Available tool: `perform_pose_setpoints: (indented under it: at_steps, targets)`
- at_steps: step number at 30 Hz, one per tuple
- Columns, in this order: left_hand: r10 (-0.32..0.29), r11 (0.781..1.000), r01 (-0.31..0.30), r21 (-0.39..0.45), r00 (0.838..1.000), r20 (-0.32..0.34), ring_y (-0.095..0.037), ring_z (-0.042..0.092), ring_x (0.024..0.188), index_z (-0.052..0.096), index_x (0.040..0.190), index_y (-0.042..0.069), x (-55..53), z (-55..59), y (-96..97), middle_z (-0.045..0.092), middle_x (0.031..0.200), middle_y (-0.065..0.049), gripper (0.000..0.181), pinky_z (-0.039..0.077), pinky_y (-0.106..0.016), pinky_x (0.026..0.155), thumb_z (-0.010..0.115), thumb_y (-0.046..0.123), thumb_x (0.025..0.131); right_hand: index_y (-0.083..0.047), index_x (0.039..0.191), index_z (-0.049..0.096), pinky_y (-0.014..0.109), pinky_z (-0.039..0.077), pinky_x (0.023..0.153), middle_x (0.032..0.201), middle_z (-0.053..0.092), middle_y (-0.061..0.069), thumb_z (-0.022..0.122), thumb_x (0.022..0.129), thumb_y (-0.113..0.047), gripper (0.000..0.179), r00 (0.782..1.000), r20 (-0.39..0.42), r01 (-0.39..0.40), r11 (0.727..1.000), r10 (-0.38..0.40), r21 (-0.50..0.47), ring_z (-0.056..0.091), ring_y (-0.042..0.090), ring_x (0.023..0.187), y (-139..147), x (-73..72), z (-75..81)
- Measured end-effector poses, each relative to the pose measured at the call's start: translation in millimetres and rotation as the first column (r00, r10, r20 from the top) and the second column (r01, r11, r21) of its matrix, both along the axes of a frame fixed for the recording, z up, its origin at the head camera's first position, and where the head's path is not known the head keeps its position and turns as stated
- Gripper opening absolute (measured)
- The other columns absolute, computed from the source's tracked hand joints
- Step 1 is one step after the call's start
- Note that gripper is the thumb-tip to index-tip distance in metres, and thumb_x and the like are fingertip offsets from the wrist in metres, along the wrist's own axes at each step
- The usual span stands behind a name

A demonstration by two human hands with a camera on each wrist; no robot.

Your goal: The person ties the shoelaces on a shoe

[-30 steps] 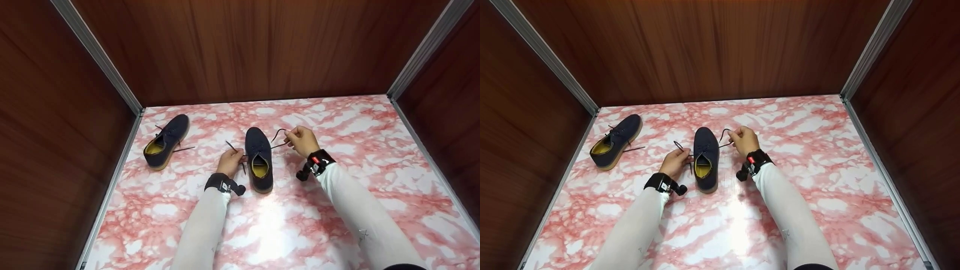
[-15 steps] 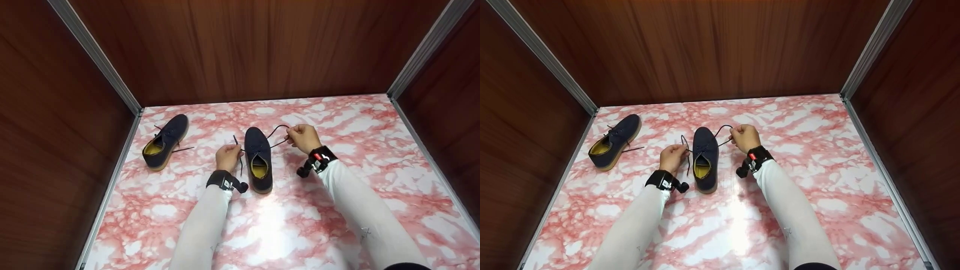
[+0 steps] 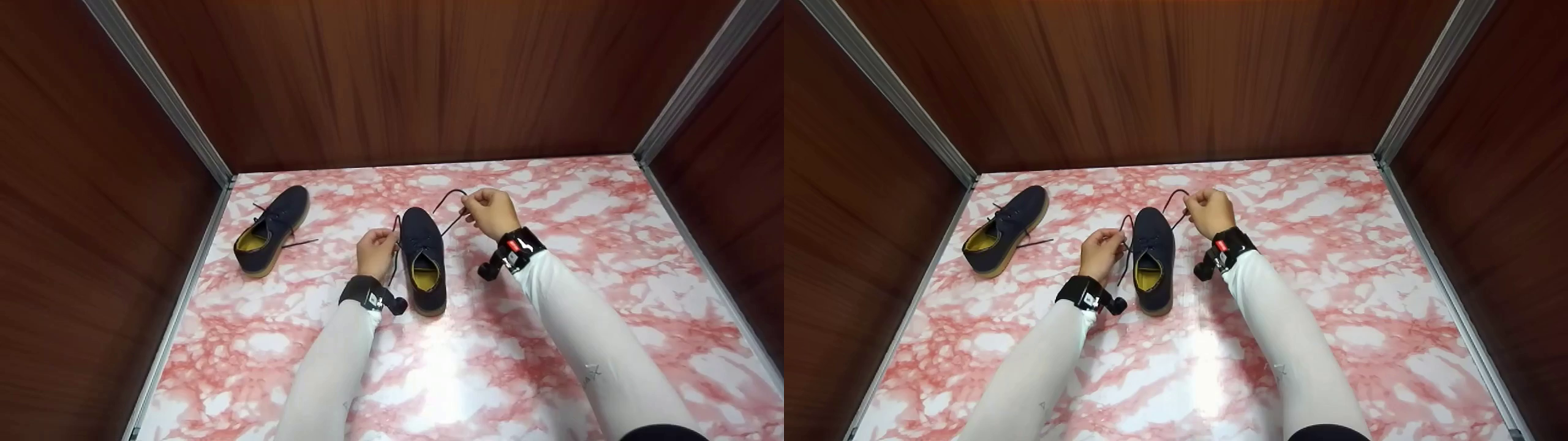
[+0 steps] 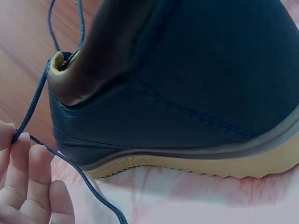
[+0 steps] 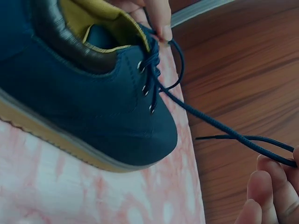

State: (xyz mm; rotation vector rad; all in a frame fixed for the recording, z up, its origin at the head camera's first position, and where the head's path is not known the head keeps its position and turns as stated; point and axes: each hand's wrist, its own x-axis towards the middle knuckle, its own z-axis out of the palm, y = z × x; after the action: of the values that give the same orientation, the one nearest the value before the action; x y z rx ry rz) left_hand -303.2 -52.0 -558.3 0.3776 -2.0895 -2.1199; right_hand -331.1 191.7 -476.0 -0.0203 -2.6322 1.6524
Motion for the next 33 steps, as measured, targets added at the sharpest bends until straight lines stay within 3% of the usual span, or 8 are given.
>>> perform_pose_setpoints:
  at_steps: [5,9,13,19,24,27,29,33]
  targets:
    - [-0.022,1.000,0.023,0.004,0.999,-0.042,-0.014,0.066,0.070,0.071,0.096,0.001,-0.1,-1.9,2.4,0.075,0.083,-0.009,0.006,0.052,-0.019,0.065,0.072,0.007,0.094,-0.006,0.096,0.069,0.019,0.053,0.059,0.083,0.077,-0.002,0.065,0.103,-0.027,0.023,1.000,-0.013,0.001,1.000,-0.001,-0.006,0.073,0.013,0.071,-13,-2.5,9.0]
    - [-0.046,0.999,0.045,-0.008,0.996,-0.071,-0.008,0.065,0.071,0.072,0.098,-0.002,1.6,-1.3,3.2,0.073,0.079,-0.001,0.008,0.053,-0.019,0.068,0.074,0.004,0.094,-0.007,0.098,0.070,0.019,0.052,0.060,0.090,0.079,0.006,0.065,0.104,-0.029,0.023,1.000,-0.020,-0.004,1.000,0.004,0.005,0.075,0.022,0.079,-29,-2.8,18.9]
    - [-0.067,0.995,0.060,-0.075,0.994,-0.090,-0.007,0.065,0.071,0.075,0.097,-0.001,4.7,0.5,3.7,0.076,0.080,-0.006,0.009,0.051,-0.018,0.068,0.076,0.006,0.092,-0.003,0.101,0.073,0.019,0.051,0.064,0.098,0.080,0.016,0.066,0.103,-0.028,0.026,0.996,-0.074,-0.041,0.999,0.043,0.036,0.075,0.029,0.084,-53,-2.2,31.3]
    - [-0.100,0.992,0.091,-0.082,0.989,-0.109,-0.018,0.073,0.076,0.075,0.098,-0.002,6.6,0.4,8.1,0.079,0.088,-0.017,0.011,0.054,-0.020,0.068,0.077,0.007,0.092,-0.004,0.111,0.077,0.025,0.053,0.080,0.108,0.079,0.014,0.068,0.102,-0.024,0.023,0.963,-0.156,-0.202,0.971,0.221,0.125,0.072,0.021,0.094,-74,2.6,43.7]
    - [-0.109,0.994,0.106,-0.034,0.988,-0.107,-0.040,0.076,0.094,0.073,0.102,-0.007,5.7,-1.0,9.8,0.079,0.097,-0.024,0.013,0.064,-0.035,0.079,0.073,0.003,0.094,-0.005,0.113,0.077,0.025,0.052,0.079,0.105,0.078,0.014,0.068,0.103,-0.022,0.022,0.969,-0.141,-0.182,0.974,0.200,0.136,0.068,0.016,0.089,-62,4.0,36.1]
    - [-0.100,0.995,0.098,-0.032,0.991,-0.087,-0.043,0.075,0.099,0.074,0.102,-0.006,5.7,-1.2,7.9,0.079,0.099,-0.022,0.012,0.064,-0.036,0.081,0.072,0.004,0.095,-0.004,0.110,0.077,0.022,0.049,0.071,0.095,0.074,0.014,0.068,0.102,-0.021,0.021,0.977,-0.134,-0.149,0.980,0.167,0.132,0.062,0.011,0.079,-50,3.0,27.6]
    - [-0.090,0.995,0.088,-0.038,0.993,-0.073,-0.038,0.076,0.096,0.075,0.100,-0.003,5.7,-1.2,6.0,0.080,0.097,-0.018,0.010,0.062,-0.030,0.078,0.073,0.005,0.095,-0.004,0.108,0.077,0.020,0.048,0.068,0.091,0.072,0.012,0.068,0.102,-0.020,0.020,0.978,-0.127,-0.148,0.979,0.165,0.137,0.060,0.008,0.075,-43,3.0,21.8]
    - [-0.068,0.996,0.063,-0.070,0.995,-0.075,-0.016,0.072,0.078,0.076,0.097,0.002,4.4,-0.6,2.5,0.078,0.084,-0.005,0.007,0.055,-0.019,0.071,0.076,0.008,0.093,-0.002,0.105,0.076,0.019,0.048,0.064,0.091,0.073,0.014,0.068,0.102,-0.018,0.018,0.973,-0.094,-0.196,0.969,0.212,0.152,0.060,0.007,0.071,-35,6.1,11.0]
